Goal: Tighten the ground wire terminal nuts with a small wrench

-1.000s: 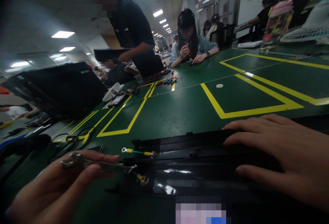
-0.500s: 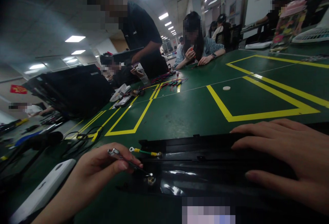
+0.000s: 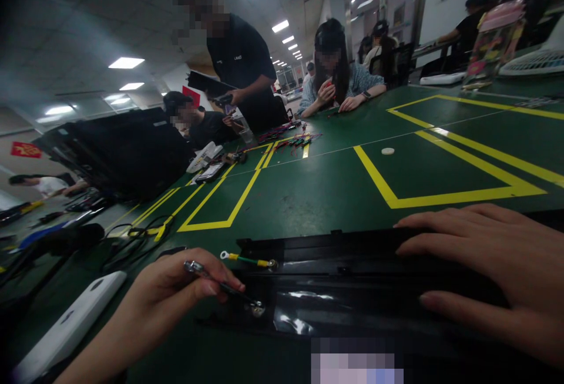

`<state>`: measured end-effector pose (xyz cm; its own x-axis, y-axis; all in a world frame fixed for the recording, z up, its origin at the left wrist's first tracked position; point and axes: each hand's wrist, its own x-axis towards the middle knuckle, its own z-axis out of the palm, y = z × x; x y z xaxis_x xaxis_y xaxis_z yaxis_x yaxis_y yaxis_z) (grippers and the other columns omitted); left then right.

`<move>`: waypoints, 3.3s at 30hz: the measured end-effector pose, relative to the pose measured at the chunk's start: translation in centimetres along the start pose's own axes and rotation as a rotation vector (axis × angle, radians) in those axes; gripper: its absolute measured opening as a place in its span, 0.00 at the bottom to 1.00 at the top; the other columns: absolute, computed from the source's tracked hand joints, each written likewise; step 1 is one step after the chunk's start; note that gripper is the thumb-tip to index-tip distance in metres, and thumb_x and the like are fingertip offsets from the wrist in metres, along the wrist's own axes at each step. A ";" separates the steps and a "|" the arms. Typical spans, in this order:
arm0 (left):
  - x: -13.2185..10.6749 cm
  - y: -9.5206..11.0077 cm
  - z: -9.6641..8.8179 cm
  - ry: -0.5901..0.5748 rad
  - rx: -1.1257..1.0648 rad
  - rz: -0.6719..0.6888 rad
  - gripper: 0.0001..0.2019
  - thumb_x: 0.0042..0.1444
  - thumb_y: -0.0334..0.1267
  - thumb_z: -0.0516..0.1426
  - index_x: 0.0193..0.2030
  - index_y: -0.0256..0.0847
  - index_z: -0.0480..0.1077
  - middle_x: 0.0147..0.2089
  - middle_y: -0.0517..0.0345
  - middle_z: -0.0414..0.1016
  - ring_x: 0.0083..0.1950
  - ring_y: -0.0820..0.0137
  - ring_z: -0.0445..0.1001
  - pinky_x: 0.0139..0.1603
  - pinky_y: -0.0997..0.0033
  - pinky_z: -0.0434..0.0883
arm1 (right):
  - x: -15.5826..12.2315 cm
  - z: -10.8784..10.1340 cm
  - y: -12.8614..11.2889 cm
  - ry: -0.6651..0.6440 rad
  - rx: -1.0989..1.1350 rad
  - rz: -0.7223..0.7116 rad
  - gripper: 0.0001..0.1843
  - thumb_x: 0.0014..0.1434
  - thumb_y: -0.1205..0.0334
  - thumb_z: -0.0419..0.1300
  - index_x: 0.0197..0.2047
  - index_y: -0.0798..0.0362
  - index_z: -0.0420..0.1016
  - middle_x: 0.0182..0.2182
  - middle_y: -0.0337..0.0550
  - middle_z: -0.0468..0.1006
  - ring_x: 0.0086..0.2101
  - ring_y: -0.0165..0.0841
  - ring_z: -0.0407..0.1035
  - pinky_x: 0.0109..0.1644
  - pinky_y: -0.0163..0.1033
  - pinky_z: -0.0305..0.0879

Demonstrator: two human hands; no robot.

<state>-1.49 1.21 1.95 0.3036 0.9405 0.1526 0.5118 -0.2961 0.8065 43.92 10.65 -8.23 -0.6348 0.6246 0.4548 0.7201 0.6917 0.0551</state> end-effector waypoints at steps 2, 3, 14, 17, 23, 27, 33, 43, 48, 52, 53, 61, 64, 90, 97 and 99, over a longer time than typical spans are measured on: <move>0.2 -0.1 -0.1 -0.028 -0.009 0.009 0.07 0.63 0.29 0.59 0.38 0.43 0.78 0.36 0.59 0.85 0.36 0.69 0.81 0.36 0.74 0.73 | 0.0 -0.1 0.1 -0.009 -0.009 0.009 0.36 0.52 0.16 0.57 0.59 0.18 0.68 0.60 0.09 0.65 0.50 0.41 0.74 0.48 0.55 0.70; 0.4 -0.1 -0.2 -0.044 -0.017 0.016 0.07 0.63 0.29 0.59 0.38 0.43 0.78 0.36 0.59 0.85 0.36 0.69 0.81 0.36 0.74 0.74 | -0.1 -0.1 0.2 -0.016 -0.008 0.013 0.36 0.52 0.16 0.57 0.59 0.17 0.67 0.61 0.09 0.64 0.50 0.41 0.74 0.48 0.55 0.70; -0.2 -0.2 -1.2 0.048 -0.196 0.061 0.07 0.64 0.31 0.60 0.43 0.48 0.77 0.42 0.62 0.86 0.41 0.67 0.85 0.38 0.73 0.81 | 0.0 0.0 -0.1 -0.009 0.012 0.011 0.36 0.51 0.15 0.57 0.59 0.18 0.68 0.61 0.09 0.64 0.49 0.40 0.74 0.48 0.52 0.70; -1.3 -0.1 -0.8 0.283 -0.264 0.065 0.10 0.66 0.34 0.59 0.51 0.54 0.75 0.45 0.65 0.87 0.43 0.69 0.85 0.38 0.78 0.81 | 0.0 0.0 0.1 -0.023 0.008 0.011 0.36 0.51 0.15 0.57 0.59 0.18 0.68 0.60 0.09 0.65 0.49 0.39 0.75 0.47 0.52 0.71; -1.8 0.9 0.8 0.304 0.114 0.084 0.11 0.58 0.29 0.65 0.40 0.53 0.78 0.37 0.70 0.87 0.37 0.75 0.85 0.39 0.85 0.78 | -0.2 0.0 0.1 -0.012 -0.002 0.007 0.36 0.51 0.17 0.59 0.59 0.19 0.68 0.60 0.10 0.65 0.48 0.40 0.75 0.47 0.52 0.70; -1.7 1.0 1.2 0.276 0.223 0.102 0.11 0.57 0.29 0.64 0.40 0.54 0.76 0.37 0.73 0.87 0.35 0.76 0.85 0.37 0.84 0.78 | 0.0 -0.2 -0.3 0.014 0.026 0.018 0.36 0.50 0.17 0.60 0.58 0.20 0.69 0.59 0.11 0.67 0.47 0.40 0.75 0.47 0.53 0.70; -2.0 0.9 1.2 0.247 0.313 0.125 0.12 0.57 0.30 0.65 0.42 0.54 0.76 0.39 0.71 0.87 0.37 0.72 0.86 0.33 0.82 0.79 | -0.3 -0.2 -0.1 -0.021 0.003 0.003 0.36 0.52 0.17 0.58 0.60 0.19 0.67 0.60 0.10 0.65 0.49 0.39 0.74 0.48 0.53 0.70; -1.8 0.8 1.2 0.196 0.308 0.123 0.07 0.57 0.33 0.65 0.41 0.51 0.77 0.38 0.65 0.87 0.36 0.66 0.86 0.35 0.74 0.80 | -0.2 -0.4 -0.5 -0.006 0.016 0.006 0.34 0.53 0.18 0.58 0.59 0.19 0.68 0.60 0.10 0.65 0.49 0.41 0.75 0.47 0.54 0.70; -1.7 0.6 1.1 0.191 0.335 0.130 0.11 0.58 0.29 0.64 0.42 0.53 0.76 0.38 0.69 0.87 0.37 0.71 0.85 0.37 0.78 0.78 | -0.2 -0.2 -0.3 -0.006 0.016 0.010 0.36 0.52 0.17 0.58 0.59 0.19 0.68 0.60 0.11 0.66 0.49 0.41 0.74 0.47 0.55 0.70; -1.7 0.6 1.1 0.173 0.330 0.142 0.11 0.60 0.28 0.62 0.43 0.52 0.76 0.39 0.69 0.87 0.37 0.72 0.85 0.38 0.79 0.78 | 0.0 -0.3 -0.2 -0.015 0.007 0.014 0.36 0.52 0.17 0.59 0.59 0.19 0.69 0.60 0.11 0.65 0.50 0.41 0.74 0.47 0.55 0.70; -1.7 0.6 1.1 0.170 0.334 0.146 0.11 0.60 0.28 0.61 0.43 0.52 0.75 0.39 0.69 0.87 0.38 0.72 0.85 0.38 0.79 0.78 | 0.0 -0.3 -0.2 -0.016 0.005 0.014 0.36 0.52 0.17 0.58 0.59 0.20 0.68 0.61 0.11 0.65 0.50 0.41 0.74 0.48 0.54 0.70; -1.5 0.6 1.3 0.151 0.348 0.136 0.09 0.60 0.29 0.61 0.42 0.50 0.76 0.38 0.66 0.86 0.36 0.71 0.84 0.38 0.78 0.78 | -0.2 -0.4 -0.4 -0.011 0.011 0.020 0.35 0.53 0.16 0.56 0.59 0.18 0.68 0.60 0.09 0.65 0.49 0.40 0.74 0.48 0.54 0.70; -1.5 0.8 1.3 0.152 0.351 0.149 0.10 0.60 0.28 0.61 0.42 0.51 0.76 0.38 0.67 0.86 0.36 0.72 0.84 0.39 0.79 0.78 | -0.2 -0.3 -0.4 -0.027 0.016 0.030 0.35 0.53 0.16 0.56 0.59 0.18 0.67 0.61 0.09 0.65 0.51 0.40 0.73 0.50 0.55 0.70; -2.0 0.8 0.9 0.124 0.360 0.142 0.10 0.58 0.32 0.64 0.44 0.53 0.75 0.41 0.69 0.87 0.39 0.71 0.86 0.39 0.79 0.79 | -0.3 -0.6 -0.3 -0.036 0.028 0.012 0.36 0.51 0.18 0.59 0.60 0.19 0.67 0.60 0.10 0.65 0.50 0.42 0.74 0.48 0.55 0.70; -2.0 0.6 1.0 0.089 0.405 0.169 0.10 0.59 0.33 0.64 0.44 0.53 0.75 0.41 0.70 0.87 0.39 0.71 0.86 0.39 0.82 0.79 | -0.2 -0.3 -0.3 -0.028 0.014 0.004 0.36 0.53 0.17 0.58 0.60 0.19 0.67 0.61 0.12 0.65 0.50 0.41 0.74 0.48 0.55 0.71; -2.0 0.6 1.0 0.086 0.404 0.162 0.09 0.59 0.32 0.64 0.43 0.53 0.75 0.41 0.69 0.87 0.38 0.70 0.86 0.39 0.80 0.79 | -0.2 -0.4 -0.3 -0.027 0.011 0.000 0.35 0.54 0.17 0.56 0.60 0.19 0.67 0.61 0.11 0.65 0.50 0.40 0.74 0.48 0.55 0.71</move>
<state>-0.97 -0.97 1.52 0.3465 0.8821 0.3192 0.7414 -0.4660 0.4828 43.92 10.19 -7.93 -0.6421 0.6342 0.4306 0.7172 0.6954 0.0454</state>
